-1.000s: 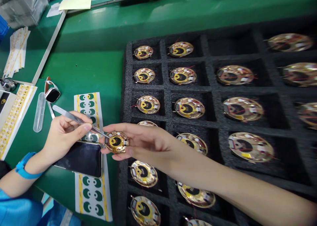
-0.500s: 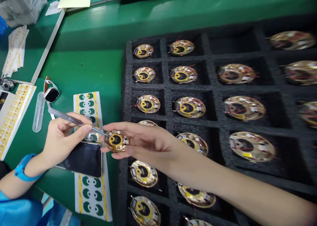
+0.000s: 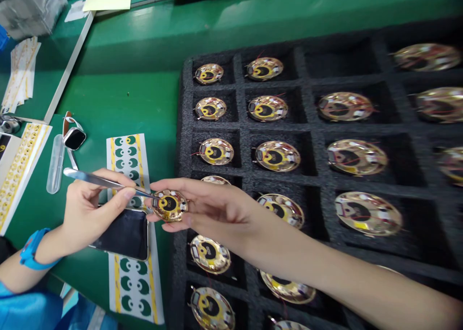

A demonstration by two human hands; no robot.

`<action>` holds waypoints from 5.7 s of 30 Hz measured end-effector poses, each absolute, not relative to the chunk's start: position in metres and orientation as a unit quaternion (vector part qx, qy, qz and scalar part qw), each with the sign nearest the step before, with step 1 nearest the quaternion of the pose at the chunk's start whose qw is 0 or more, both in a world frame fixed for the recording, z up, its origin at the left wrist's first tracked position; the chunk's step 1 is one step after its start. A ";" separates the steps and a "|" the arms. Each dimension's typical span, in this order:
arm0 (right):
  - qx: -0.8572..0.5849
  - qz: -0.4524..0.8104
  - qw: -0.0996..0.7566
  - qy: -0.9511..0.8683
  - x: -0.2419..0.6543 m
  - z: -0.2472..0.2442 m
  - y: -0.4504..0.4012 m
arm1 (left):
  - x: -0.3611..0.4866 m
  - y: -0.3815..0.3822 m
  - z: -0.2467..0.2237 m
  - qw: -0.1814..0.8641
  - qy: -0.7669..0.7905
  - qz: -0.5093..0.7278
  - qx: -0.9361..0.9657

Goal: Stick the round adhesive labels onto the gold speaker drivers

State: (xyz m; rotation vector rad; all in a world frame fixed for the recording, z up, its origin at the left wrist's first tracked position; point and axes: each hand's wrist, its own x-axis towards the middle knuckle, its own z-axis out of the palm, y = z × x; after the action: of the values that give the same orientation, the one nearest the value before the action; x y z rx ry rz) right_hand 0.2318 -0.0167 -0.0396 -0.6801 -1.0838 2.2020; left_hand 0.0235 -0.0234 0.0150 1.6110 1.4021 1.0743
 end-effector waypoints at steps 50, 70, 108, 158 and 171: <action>-0.290 0.845 0.222 -0.390 0.228 -0.022 -0.002 | 0.006 -0.026 0.004 0.353 0.526 0.488 0.600; -0.672 0.339 0.281 -0.595 0.334 0.002 0.142 | -0.001 -0.007 0.001 0.321 0.571 0.441 0.614; -0.295 0.807 0.224 -0.460 0.227 -0.028 0.007 | 0.006 -0.017 -0.004 0.470 0.461 0.457 0.598; -0.425 0.445 0.285 -0.735 0.180 -0.037 0.088 | -0.028 0.051 -0.050 0.447 0.549 0.490 0.508; -0.420 0.472 0.300 -0.714 0.181 -0.041 0.093 | -0.024 0.051 -0.046 0.466 0.545 0.499 0.487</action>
State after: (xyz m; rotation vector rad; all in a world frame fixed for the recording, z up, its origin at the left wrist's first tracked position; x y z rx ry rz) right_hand 0.1811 0.0926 -0.0414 -1.1152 -1.8958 1.2537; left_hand -0.0242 0.0514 -0.0464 1.1954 1.3389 1.2247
